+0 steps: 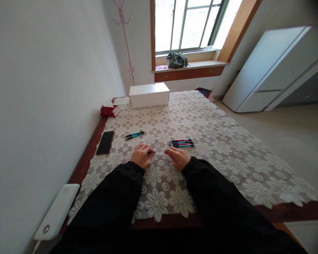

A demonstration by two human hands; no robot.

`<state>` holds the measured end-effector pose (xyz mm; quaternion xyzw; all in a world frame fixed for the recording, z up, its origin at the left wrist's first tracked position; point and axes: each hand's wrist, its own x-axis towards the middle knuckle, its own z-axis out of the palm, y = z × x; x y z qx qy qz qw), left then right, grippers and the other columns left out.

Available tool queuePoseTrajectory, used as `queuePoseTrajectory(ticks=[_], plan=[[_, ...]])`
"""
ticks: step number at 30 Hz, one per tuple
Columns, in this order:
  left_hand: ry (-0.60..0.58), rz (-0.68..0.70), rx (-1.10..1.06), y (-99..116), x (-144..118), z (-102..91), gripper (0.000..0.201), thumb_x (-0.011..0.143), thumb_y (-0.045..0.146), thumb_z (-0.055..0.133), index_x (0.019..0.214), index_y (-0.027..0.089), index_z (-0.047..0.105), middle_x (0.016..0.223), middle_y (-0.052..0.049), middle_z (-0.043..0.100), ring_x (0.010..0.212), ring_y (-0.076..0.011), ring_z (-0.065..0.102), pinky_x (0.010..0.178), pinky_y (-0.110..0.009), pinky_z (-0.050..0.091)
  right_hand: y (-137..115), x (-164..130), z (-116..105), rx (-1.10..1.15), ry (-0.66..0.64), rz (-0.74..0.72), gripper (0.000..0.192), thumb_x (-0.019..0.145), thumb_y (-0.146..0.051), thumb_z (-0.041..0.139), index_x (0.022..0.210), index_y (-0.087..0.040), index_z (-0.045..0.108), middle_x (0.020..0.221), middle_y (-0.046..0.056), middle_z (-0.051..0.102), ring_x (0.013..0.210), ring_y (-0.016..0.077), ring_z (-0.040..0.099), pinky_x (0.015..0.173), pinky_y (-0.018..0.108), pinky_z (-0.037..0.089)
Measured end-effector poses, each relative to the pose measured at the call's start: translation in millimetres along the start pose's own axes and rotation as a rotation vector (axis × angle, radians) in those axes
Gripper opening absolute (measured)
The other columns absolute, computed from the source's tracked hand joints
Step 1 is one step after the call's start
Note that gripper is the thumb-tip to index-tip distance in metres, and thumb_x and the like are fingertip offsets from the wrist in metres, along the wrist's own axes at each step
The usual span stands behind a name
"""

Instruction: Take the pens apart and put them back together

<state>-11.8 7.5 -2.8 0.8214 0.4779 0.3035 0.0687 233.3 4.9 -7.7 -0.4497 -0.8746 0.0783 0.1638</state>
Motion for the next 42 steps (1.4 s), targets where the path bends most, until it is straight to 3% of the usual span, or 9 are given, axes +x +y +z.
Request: queuePoseTrajectory(ticks=[16, 33, 39, 42], plan=[[-0.021, 0.046, 0.024, 3.5, -0.5, -0.8, 0.003, 0.085, 0.02, 0.065, 0.086, 0.023, 0.067, 0.098, -0.005, 0.071, 0.104, -0.0246, 0.059, 0.093, -0.042, 0.047, -4.6, -0.6, -1.4, 0.001, -0.012, 0.03, 0.029, 0.091, -0.011, 0.046, 0.111, -0.023, 0.063, 0.101, 0.004, 0.065, 0.083, 0.0162, 0.061, 0.071, 0.024, 0.041], [-0.048, 0.178, -0.01, 9.8, -1.8, 2.1, 0.01, 0.094, 0.03, 0.059, 0.092, 0.025, 0.067, 0.099, -0.003, 0.073, 0.104, -0.0221, 0.061, 0.094, -0.04, 0.047, -8.2, -0.4, 4.9, 0.109, 0.003, -0.078, 0.028, 0.093, -0.013, 0.044, 0.111, -0.023, 0.063, 0.095, 0.004, 0.064, 0.08, 0.0155, 0.06, 0.07, 0.023, 0.039], [0.038, 0.009, -0.003, 8.1, 0.1, -0.7, 0.019, 0.095, 0.019, 0.05, 0.103, 0.023, 0.067, 0.103, -0.005, 0.072, 0.106, -0.0229, 0.06, 0.095, -0.04, 0.046, -4.5, -0.6, 3.8, 0.127, 0.043, -0.024, 0.031, 0.093, -0.011, 0.043, 0.115, -0.023, 0.062, 0.1, 0.005, 0.064, 0.083, 0.0158, 0.061, 0.073, 0.024, 0.042], [-0.007, -0.093, 0.053, 3.9, -0.1, 0.1, 0.027, 0.087, 0.011, 0.053, 0.107, 0.022, 0.067, 0.11, -0.006, 0.07, 0.11, -0.025, 0.058, 0.096, -0.042, 0.045, -1.7, 0.3, 2.8, 0.102, 0.018, 0.02, 0.032, 0.091, -0.01, 0.044, 0.113, -0.022, 0.063, 0.102, 0.005, 0.065, 0.085, 0.0162, 0.062, 0.075, 0.024, 0.043]])
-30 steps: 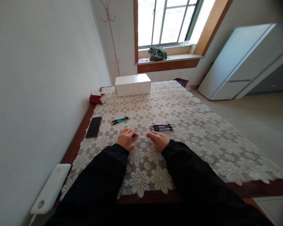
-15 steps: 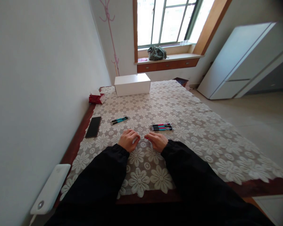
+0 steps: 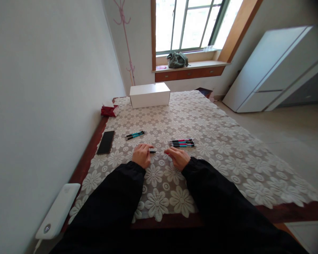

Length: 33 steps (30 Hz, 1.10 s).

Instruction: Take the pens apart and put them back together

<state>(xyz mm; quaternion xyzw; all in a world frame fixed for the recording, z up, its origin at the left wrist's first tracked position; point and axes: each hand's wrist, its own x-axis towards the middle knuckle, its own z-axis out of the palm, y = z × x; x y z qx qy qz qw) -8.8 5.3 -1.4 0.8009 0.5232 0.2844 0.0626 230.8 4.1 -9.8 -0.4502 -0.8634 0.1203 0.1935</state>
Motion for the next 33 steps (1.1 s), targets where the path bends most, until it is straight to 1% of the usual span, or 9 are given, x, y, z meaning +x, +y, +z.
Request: queuePoseTrajectory(ticks=[3, 6, 9, 13, 20, 26, 33], plan=[[-0.053, -0.036, 0.039, -3.8, -1.2, 2.4, 0.025, 0.083, 0.015, 0.06, 0.105, 0.023, 0.069, 0.113, -0.007, 0.069, 0.113, -0.0272, 0.056, 0.096, -0.044, 0.044, 1.4, 1.2, -1.7, -0.046, -0.043, 0.039, 0.032, 0.089, -0.009, 0.046, 0.113, -0.022, 0.063, 0.106, 0.006, 0.065, 0.085, 0.0165, 0.063, 0.075, 0.024, 0.043], [-0.054, -0.03, 0.035, -5.6, -2.3, 4.0, 0.018, 0.086, 0.018, 0.059, 0.099, 0.023, 0.07, 0.109, -0.006, 0.07, 0.109, -0.0273, 0.057, 0.094, -0.045, 0.045, 0.9, 1.9, -3.9, -0.085, -0.071, 0.068, 0.034, 0.087, -0.008, 0.047, 0.114, -0.022, 0.063, 0.105, 0.006, 0.065, 0.085, 0.017, 0.063, 0.074, 0.025, 0.043], [-0.041, -0.008, 0.025, -5.6, -2.4, 4.2, 0.017, 0.086, 0.018, 0.06, 0.097, 0.023, 0.071, 0.103, -0.006, 0.071, 0.105, -0.0273, 0.057, 0.091, -0.044, 0.045, -0.5, 2.1, -5.4, -0.103, -0.082, 0.08, 0.035, 0.086, -0.008, 0.048, 0.114, -0.023, 0.064, 0.103, 0.005, 0.065, 0.085, 0.0174, 0.063, 0.074, 0.025, 0.043], [-0.027, 0.007, 0.014, -5.1, -2.0, 4.0, 0.017, 0.085, 0.018, 0.061, 0.098, 0.024, 0.071, 0.1, -0.006, 0.071, 0.103, -0.0266, 0.058, 0.091, -0.043, 0.046, -1.8, 1.9, -6.2, -0.11, -0.08, 0.084, 0.035, 0.087, -0.008, 0.048, 0.114, -0.023, 0.063, 0.103, 0.005, 0.065, 0.084, 0.0171, 0.063, 0.074, 0.025, 0.043], [-0.052, 0.036, -0.025, -4.8, -0.6, 4.1, 0.018, 0.085, 0.016, 0.061, 0.098, 0.024, 0.071, 0.101, -0.005, 0.071, 0.103, -0.0253, 0.058, 0.094, -0.043, 0.046, -2.5, 2.1, -6.3, -0.104, -0.09, 0.081, 0.036, 0.086, -0.008, 0.047, 0.115, -0.023, 0.063, 0.103, 0.005, 0.065, 0.085, 0.0173, 0.063, 0.074, 0.025, 0.042], [-0.038, -0.003, -0.01, -4.4, -1.0, 1.9, 0.02, 0.086, 0.014, 0.059, 0.098, 0.024, 0.072, 0.103, -0.006, 0.07, 0.103, -0.0257, 0.058, 0.091, -0.043, 0.047, 0.4, 1.5, -4.0, -0.108, -0.072, 0.077, 0.033, 0.088, -0.011, 0.048, 0.114, -0.023, 0.064, 0.104, 0.005, 0.065, 0.084, 0.0173, 0.063, 0.073, 0.025, 0.042], [-0.052, 0.056, -0.055, -4.6, -0.9, 4.3, 0.02, 0.086, 0.014, 0.059, 0.099, 0.024, 0.071, 0.099, -0.006, 0.07, 0.104, -0.0254, 0.059, 0.094, -0.044, 0.047, -0.8, 0.5, -3.5, -0.1, -0.069, 0.074, 0.032, 0.088, -0.012, 0.048, 0.113, -0.023, 0.064, 0.103, 0.005, 0.066, 0.085, 0.0175, 0.063, 0.073, 0.025, 0.043]])
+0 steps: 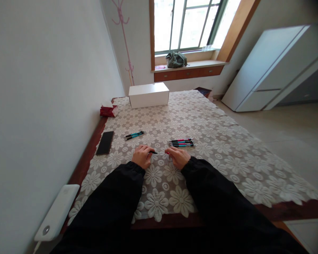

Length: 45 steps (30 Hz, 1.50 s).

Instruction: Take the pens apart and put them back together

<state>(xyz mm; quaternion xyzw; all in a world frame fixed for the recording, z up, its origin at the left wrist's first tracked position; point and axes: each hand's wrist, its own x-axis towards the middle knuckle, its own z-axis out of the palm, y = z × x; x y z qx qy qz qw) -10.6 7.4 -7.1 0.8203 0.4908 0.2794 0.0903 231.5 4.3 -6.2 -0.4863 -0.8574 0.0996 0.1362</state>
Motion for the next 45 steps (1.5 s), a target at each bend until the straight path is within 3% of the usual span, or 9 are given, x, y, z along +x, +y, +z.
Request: queuePoseTrajectory(ticks=[12, 21, 28, 41, 45], plan=[[-0.016, 0.085, -0.011, 6.4, -0.7, -0.9, 0.018, 0.089, 0.018, 0.06, 0.101, 0.026, 0.071, 0.101, -0.004, 0.071, 0.104, -0.0237, 0.059, 0.094, -0.041, 0.049, -4.0, -0.6, -0.3, 0.056, 0.031, -0.03, 0.029, 0.092, -0.013, 0.045, 0.113, -0.023, 0.063, 0.101, 0.005, 0.066, 0.085, 0.0171, 0.064, 0.075, 0.025, 0.044], [-0.042, 0.144, -0.056, 7.8, -1.5, -0.8, 0.018, 0.093, 0.023, 0.059, 0.105, 0.028, 0.071, 0.103, -0.003, 0.072, 0.103, -0.0211, 0.062, 0.093, -0.037, 0.051, -7.5, -0.4, 8.7, 0.285, 0.096, -0.14, 0.029, 0.09, -0.019, 0.051, 0.119, -0.019, 0.054, 0.099, 0.007, 0.069, 0.092, 0.0188, 0.065, 0.084, 0.029, 0.049], [-0.014, 0.136, -0.087, 9.5, -1.6, -2.0, 0.015, 0.094, 0.026, 0.058, 0.102, 0.026, 0.071, 0.102, -0.003, 0.072, 0.1, -0.0209, 0.064, 0.093, -0.037, 0.052, -2.7, 1.2, 10.3, 0.266, 0.084, -0.149, 0.015, 0.091, -0.018, 0.048, 0.104, -0.019, 0.055, 0.091, 0.006, 0.067, 0.085, 0.0187, 0.064, 0.078, 0.027, 0.047], [0.012, 0.176, -0.171, 6.5, -2.5, 0.8, 0.012, 0.092, 0.024, 0.062, 0.101, 0.024, 0.069, 0.099, -0.004, 0.073, 0.096, -0.0195, 0.066, 0.09, -0.034, 0.054, -11.9, -2.2, 6.4, 0.145, 0.104, -0.1, 0.022, 0.1, -0.026, 0.043, 0.109, -0.022, 0.062, 0.102, 0.007, 0.072, 0.091, 0.0188, 0.067, 0.079, 0.027, 0.046], [0.036, 0.169, -0.158, 8.0, -2.3, -0.1, 0.01, 0.092, 0.025, 0.063, 0.099, 0.023, 0.069, 0.095, -0.004, 0.073, 0.092, -0.02, 0.066, 0.087, -0.035, 0.054, -10.1, -2.0, 7.7, 0.17, 0.123, -0.082, 0.021, 0.096, -0.03, 0.052, 0.114, -0.02, 0.059, 0.098, 0.006, 0.071, 0.089, 0.0196, 0.068, 0.076, 0.026, 0.047]])
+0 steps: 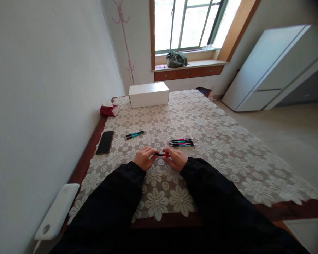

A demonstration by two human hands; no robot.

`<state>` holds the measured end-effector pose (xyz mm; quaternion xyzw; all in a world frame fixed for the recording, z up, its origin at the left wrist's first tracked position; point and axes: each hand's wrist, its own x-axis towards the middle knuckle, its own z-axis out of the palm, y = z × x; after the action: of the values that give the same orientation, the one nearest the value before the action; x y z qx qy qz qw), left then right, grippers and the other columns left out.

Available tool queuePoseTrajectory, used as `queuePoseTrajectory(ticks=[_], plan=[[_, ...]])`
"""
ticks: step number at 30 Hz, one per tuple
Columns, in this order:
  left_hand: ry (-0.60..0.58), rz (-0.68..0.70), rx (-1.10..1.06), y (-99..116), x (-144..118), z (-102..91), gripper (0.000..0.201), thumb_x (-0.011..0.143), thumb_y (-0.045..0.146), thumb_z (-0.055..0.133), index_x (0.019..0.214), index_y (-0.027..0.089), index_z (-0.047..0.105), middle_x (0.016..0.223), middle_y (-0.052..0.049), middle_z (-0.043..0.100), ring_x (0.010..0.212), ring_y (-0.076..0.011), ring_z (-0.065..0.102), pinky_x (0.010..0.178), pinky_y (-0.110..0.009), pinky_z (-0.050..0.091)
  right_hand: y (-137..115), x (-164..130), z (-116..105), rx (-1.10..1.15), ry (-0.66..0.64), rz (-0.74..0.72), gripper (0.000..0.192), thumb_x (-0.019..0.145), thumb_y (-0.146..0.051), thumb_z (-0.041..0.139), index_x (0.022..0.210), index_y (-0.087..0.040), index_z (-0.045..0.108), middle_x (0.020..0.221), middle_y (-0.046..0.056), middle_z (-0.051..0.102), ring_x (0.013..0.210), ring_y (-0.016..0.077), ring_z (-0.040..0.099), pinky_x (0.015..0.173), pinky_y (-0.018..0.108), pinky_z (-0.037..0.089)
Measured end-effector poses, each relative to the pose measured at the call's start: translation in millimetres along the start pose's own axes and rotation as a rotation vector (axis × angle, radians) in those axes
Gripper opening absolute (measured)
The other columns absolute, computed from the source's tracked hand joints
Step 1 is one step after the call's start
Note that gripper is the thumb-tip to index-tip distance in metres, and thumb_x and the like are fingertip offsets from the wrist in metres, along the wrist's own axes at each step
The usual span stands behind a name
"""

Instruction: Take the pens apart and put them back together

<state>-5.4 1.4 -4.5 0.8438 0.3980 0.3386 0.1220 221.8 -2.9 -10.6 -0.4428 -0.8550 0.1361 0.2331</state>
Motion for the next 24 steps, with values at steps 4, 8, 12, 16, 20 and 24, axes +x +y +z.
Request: queuePoseTrajectory(ticks=[4, 8, 12, 16, 20, 24], plan=[[0.012, 0.019, -0.054, -0.2, 0.0, 0.8, 0.01, 0.093, 0.023, 0.061, 0.099, 0.023, 0.069, 0.095, -0.005, 0.072, 0.092, -0.0194, 0.066, 0.086, -0.033, 0.054, 2.1, 0.4, 1.2, -0.03, -0.025, 0.007, 0.015, 0.097, -0.027, 0.049, 0.105, -0.021, 0.061, 0.095, 0.005, 0.071, 0.085, 0.0188, 0.067, 0.073, 0.026, 0.046], [0.034, 0.02, -0.156, -0.6, -0.1, 2.7, 0.012, 0.094, 0.021, 0.058, 0.1, 0.022, 0.068, 0.096, -0.006, 0.07, 0.092, -0.0182, 0.067, 0.084, -0.031, 0.055, 2.1, 0.4, 1.5, -0.057, -0.007, 0.007, 0.022, 0.101, -0.033, 0.045, 0.111, -0.023, 0.062, 0.101, 0.006, 0.072, 0.088, 0.0188, 0.068, 0.074, 0.026, 0.046], [0.044, 0.012, -0.204, -0.8, -0.3, 3.8, 0.011, 0.093, 0.023, 0.059, 0.099, 0.021, 0.069, 0.095, -0.006, 0.069, 0.089, -0.0177, 0.067, 0.083, -0.03, 0.055, 1.9, 0.3, 1.4, -0.06, -0.007, 0.025, 0.02, 0.097, -0.032, 0.053, 0.112, -0.022, 0.061, 0.094, 0.005, 0.073, 0.083, 0.0186, 0.068, 0.071, 0.025, 0.045], [0.042, 0.012, -0.226, -1.0, -0.5, 4.0, 0.012, 0.094, 0.024, 0.059, 0.098, 0.021, 0.07, 0.094, -0.006, 0.069, 0.089, -0.0177, 0.067, 0.082, -0.03, 0.055, 1.8, -0.1, 1.6, -0.079, -0.006, -0.012, 0.023, 0.102, -0.033, 0.043, 0.104, -0.023, 0.064, 0.098, 0.006, 0.073, 0.087, 0.0177, 0.068, 0.072, 0.025, 0.044], [0.049, 0.002, -0.231, -2.0, -0.5, 4.3, 0.012, 0.094, 0.024, 0.06, 0.098, 0.021, 0.07, 0.094, -0.006, 0.068, 0.088, -0.0178, 0.067, 0.081, -0.03, 0.055, 2.5, -0.1, 1.5, -0.053, 0.019, 0.013, 0.024, 0.097, -0.037, 0.053, 0.114, -0.022, 0.059, 0.092, 0.004, 0.072, 0.079, 0.0178, 0.067, 0.069, 0.025, 0.043], [0.037, 0.005, -0.225, -3.4, -1.0, 5.2, 0.012, 0.094, 0.024, 0.06, 0.098, 0.021, 0.07, 0.092, -0.006, 0.068, 0.086, -0.0173, 0.066, 0.08, -0.03, 0.054, 2.7, 0.3, 0.4, -0.084, -0.009, -0.002, 0.02, 0.1, -0.033, 0.046, 0.099, -0.021, 0.062, 0.085, 0.004, 0.071, 0.077, 0.0177, 0.066, 0.067, 0.025, 0.041]])
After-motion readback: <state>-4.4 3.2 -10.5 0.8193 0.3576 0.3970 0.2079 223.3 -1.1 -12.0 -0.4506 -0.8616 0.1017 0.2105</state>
